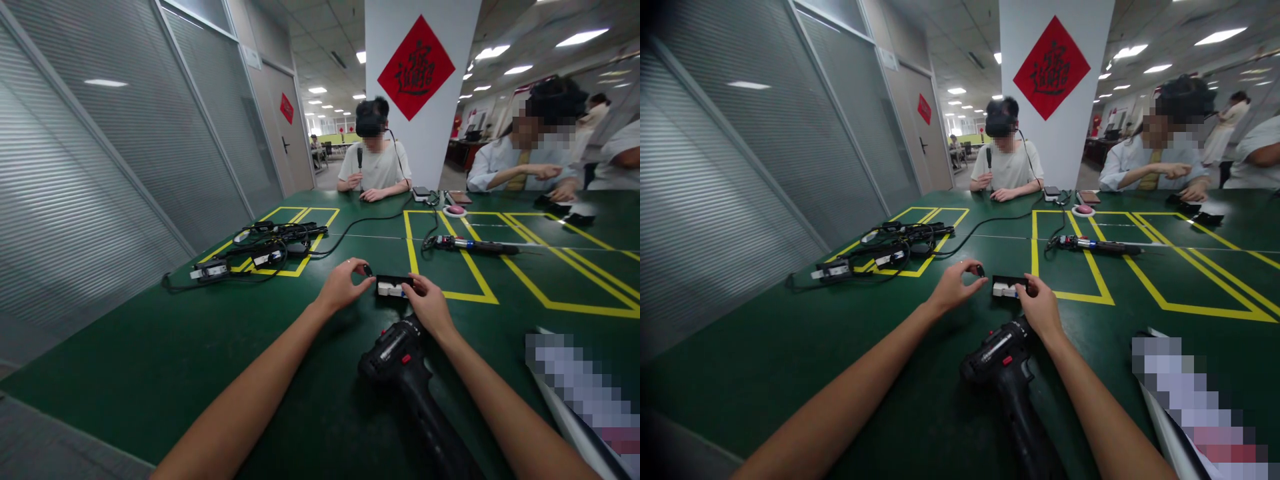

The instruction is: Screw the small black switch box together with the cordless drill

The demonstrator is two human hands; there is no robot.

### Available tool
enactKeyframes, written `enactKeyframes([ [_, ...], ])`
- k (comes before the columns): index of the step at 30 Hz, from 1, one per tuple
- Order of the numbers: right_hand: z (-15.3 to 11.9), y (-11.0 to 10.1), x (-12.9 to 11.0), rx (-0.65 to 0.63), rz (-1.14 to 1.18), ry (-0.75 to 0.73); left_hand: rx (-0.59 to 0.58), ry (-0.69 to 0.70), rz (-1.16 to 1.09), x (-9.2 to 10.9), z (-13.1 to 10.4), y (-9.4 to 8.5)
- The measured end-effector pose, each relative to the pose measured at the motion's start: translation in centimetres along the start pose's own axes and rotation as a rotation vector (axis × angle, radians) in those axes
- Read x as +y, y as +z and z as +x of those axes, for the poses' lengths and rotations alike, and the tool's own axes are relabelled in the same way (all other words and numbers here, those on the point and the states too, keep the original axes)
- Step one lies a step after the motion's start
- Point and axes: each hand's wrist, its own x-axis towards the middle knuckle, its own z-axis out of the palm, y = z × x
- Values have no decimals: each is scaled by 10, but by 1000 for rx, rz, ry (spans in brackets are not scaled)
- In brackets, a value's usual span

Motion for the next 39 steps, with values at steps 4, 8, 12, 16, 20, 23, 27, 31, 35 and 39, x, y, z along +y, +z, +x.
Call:
enactKeyframes([
  [4,1,1,4,10,-8,-13,-135,-192,94,-27,-31,-34],
  [8,2,2,7,9,-13,-7,-242,-452,203,-61,-82,-86],
  [12,1,2,5,8,-21,-1,-302,-670,334,-93,-122,-138],
  [16,1,0,3,-1,-20,4,-370,-767,366,-115,-140,-158],
  [20,0,-1,2,-10,-30,-1,-394,-756,345,-125,-142,-153],
  [23,-1,-2,1,-10,-29,-1,-386,-742,344,-128,-142,-153],
  [27,-1,-2,2,-7,-38,5,-369,-703,334,-127,-146,-158],
  [31,1,0,4,-5,-23,2,-352,-618,338,-123,-147,-154],
  [35,1,1,6,3,-31,1,-342,-582,388,-123,-143,-146],
  [39,1,1,5,13,-98,-81,-313,-609,473,-116,-133,-141],
])
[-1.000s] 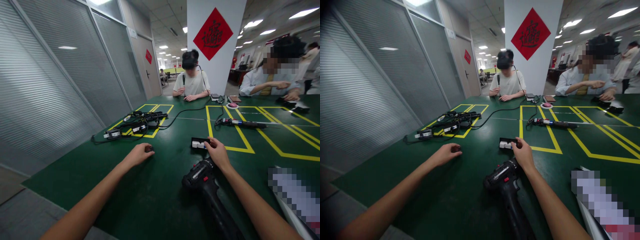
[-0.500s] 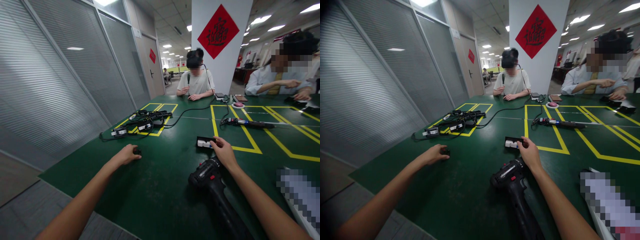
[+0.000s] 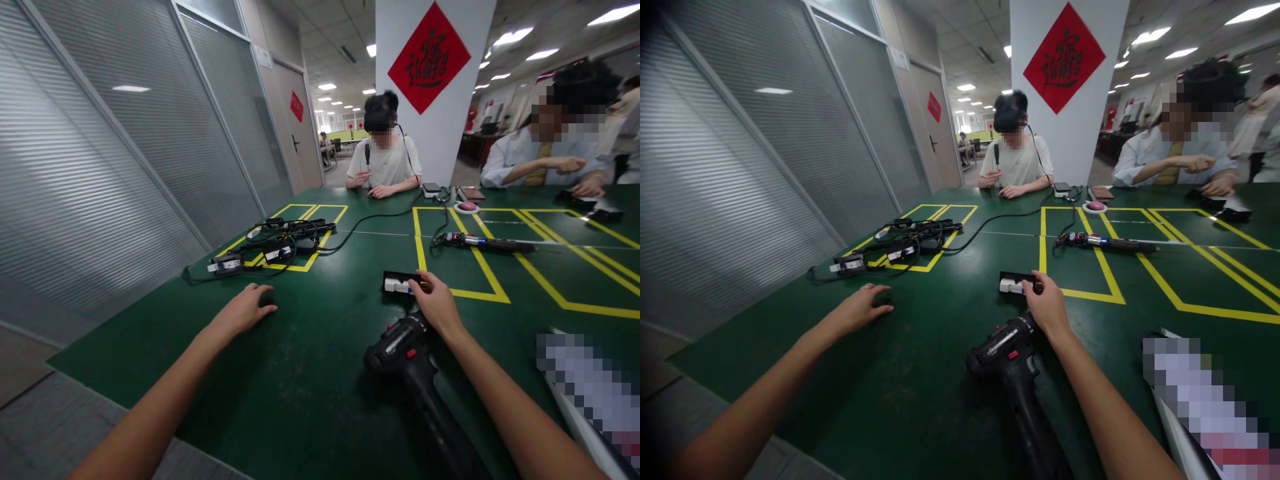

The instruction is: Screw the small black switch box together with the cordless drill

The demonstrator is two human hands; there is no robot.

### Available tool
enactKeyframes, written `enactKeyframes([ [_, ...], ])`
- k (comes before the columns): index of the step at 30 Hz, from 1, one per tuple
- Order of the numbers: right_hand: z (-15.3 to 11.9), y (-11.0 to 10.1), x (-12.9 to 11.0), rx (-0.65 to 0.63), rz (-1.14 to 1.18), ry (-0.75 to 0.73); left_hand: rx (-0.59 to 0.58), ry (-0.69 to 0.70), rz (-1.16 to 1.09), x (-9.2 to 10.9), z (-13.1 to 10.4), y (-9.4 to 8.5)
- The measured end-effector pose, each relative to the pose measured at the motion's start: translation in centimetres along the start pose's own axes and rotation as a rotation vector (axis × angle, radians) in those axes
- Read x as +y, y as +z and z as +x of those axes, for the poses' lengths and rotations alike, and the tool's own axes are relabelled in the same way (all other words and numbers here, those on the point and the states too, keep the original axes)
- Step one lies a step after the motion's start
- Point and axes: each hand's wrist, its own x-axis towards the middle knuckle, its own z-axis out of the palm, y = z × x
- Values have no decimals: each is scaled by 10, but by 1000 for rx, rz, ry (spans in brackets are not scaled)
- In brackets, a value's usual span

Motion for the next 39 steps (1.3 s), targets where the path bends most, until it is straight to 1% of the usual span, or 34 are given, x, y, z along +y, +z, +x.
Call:
enactKeyframes([
  [1,0,-1,-1,10,-32,-59,29,-9,18,9,1,-1],
  [2,1,-1,-2,16,-66,-125,58,-6,33,22,2,-2],
  [3,1,-2,-3,13,-97,-189,113,22,50,40,3,-3],
  [4,2,-3,-4,-3,-119,-243,162,91,43,61,5,-1],
  [6,3,-4,-5,-68,-136,-303,202,289,-39,113,12,6],
  [8,5,-3,-3,-142,-124,-304,187,499,-176,167,23,20],
  [10,7,-2,0,-203,-109,-279,193,671,-358,213,37,37],
  [11,8,-1,2,-221,-104,-265,168,768,-461,231,45,46],
  [12,9,0,4,-232,-101,-254,155,815,-502,244,52,54],
  [13,9,0,5,-235,-99,-247,144,839,-528,253,58,60],
  [15,11,0,5,-218,-94,-245,141,857,-587,260,67,69],
  [17,11,-1,2,-184,-91,-260,141,854,-643,258,72,73],
  [19,10,-3,-3,-146,-84,-283,137,843,-692,254,75,74],
  [22,8,-6,-11,-122,-64,-321,121,825,-743,249,76,73],
  [24,5,-7,-15,-121,-71,-346,106,816,-757,248,77,72],
  [26,2,-8,-17,-94,-100,-360,100,803,-755,246,78,71],
  [28,-3,-8,-18,-22,-119,-350,106,783,-741,244,78,69],
  [31,-10,-8,-17,163,-112,-259,114,748,-706,239,77,64],
  [33,-13,-7,-17,241,-102,-198,115,732,-670,238,75,59],
  [35,-14,-8,-17,253,-97,-179,118,728,-630,236,69,48],
  [37,-14,-8,-17,240,-95,-189,129,731,-591,230,58,32],
  [39,-14,-9,-18,230,-95,-183,153,715,-547,215,42,11],
])
